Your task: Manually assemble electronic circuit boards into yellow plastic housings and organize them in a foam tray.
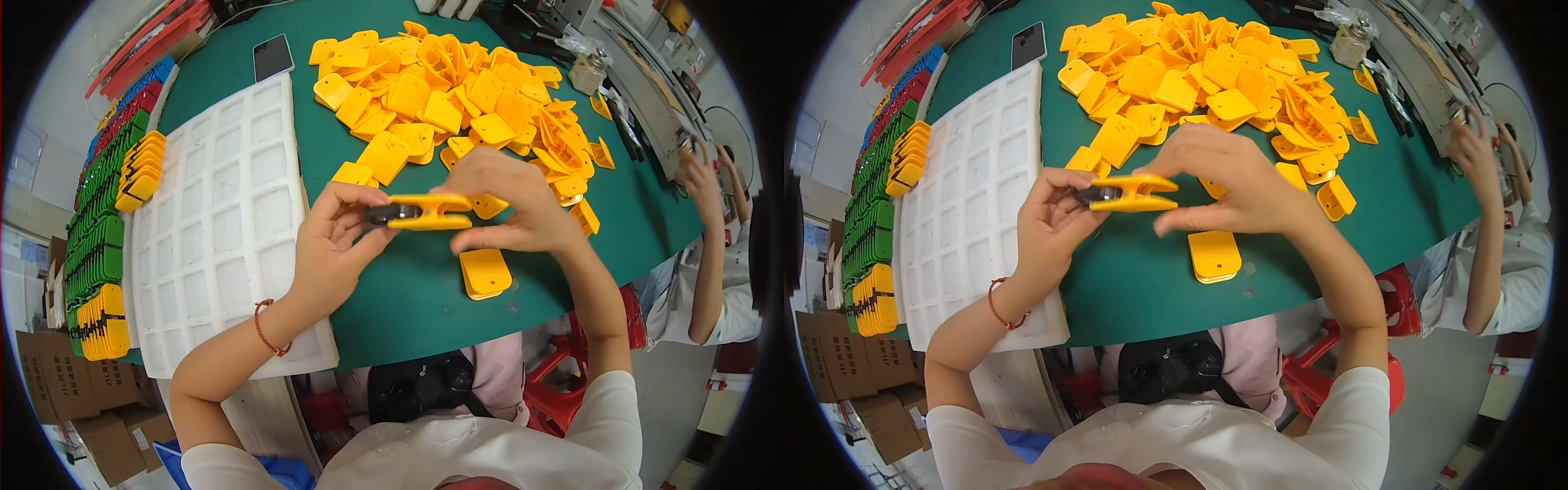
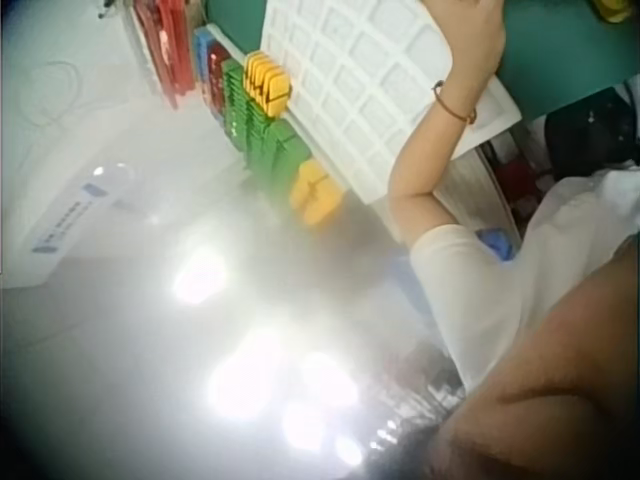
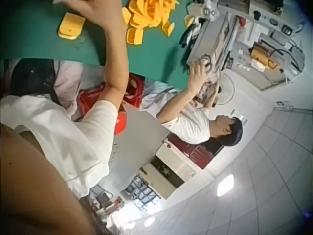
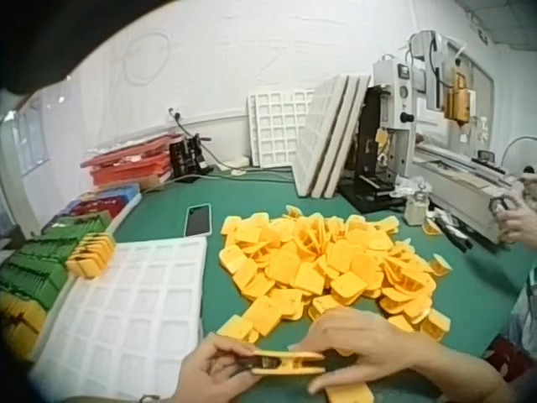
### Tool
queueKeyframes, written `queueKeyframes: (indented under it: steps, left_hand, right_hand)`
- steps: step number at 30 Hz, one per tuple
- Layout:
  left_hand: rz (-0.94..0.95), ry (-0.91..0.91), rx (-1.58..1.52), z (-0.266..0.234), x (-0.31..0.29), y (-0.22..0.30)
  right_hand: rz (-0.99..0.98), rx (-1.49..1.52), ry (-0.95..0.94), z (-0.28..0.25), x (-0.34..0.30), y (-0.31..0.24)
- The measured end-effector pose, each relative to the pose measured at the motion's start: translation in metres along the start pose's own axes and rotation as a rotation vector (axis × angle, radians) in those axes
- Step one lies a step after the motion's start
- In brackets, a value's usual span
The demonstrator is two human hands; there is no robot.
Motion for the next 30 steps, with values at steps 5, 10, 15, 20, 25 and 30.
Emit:
queueKeyframes:
  steps: [5,10,15,20,25,30]
  left_hand:
    - [-0.008,-0.019,-0.043,-0.004,0.000,0.003]
    - [-0.218,-0.015,-0.193,-0.003,0.005,0.005]
    - [-0.331,-0.008,-0.153,0.002,0.002,0.004]
    - [-0.326,-0.100,0.028,0.007,-0.001,0.005]
    - [-0.326,-0.070,0.023,0.011,0.003,0.003]
    - [-0.320,-0.033,0.089,0.005,0.001,0.006]
  right_hand:
    - [0.540,-0.611,-0.506,-0.010,-0.007,0.007]
    - [0.631,-0.682,-0.314,0.003,-0.025,0.013]
    - [0.646,-0.290,-0.106,-0.014,-0.005,0.000]
    - [0.859,0.420,0.075,-0.002,-0.008,-0.001]
    - [0.810,0.650,0.034,0.013,-0.012,-0.002]
    - [0.726,0.640,0.011,0.024,-0.007,-0.001]
Point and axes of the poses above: each hand's wrist, its own x-axis towards the middle knuckle, its own z-axis out of the palm, y = z × x, the point moved 2 cm from there along x, towards the middle knuckle, and after that the axes turned 5 degrees about -x, right-handed, at the moved point
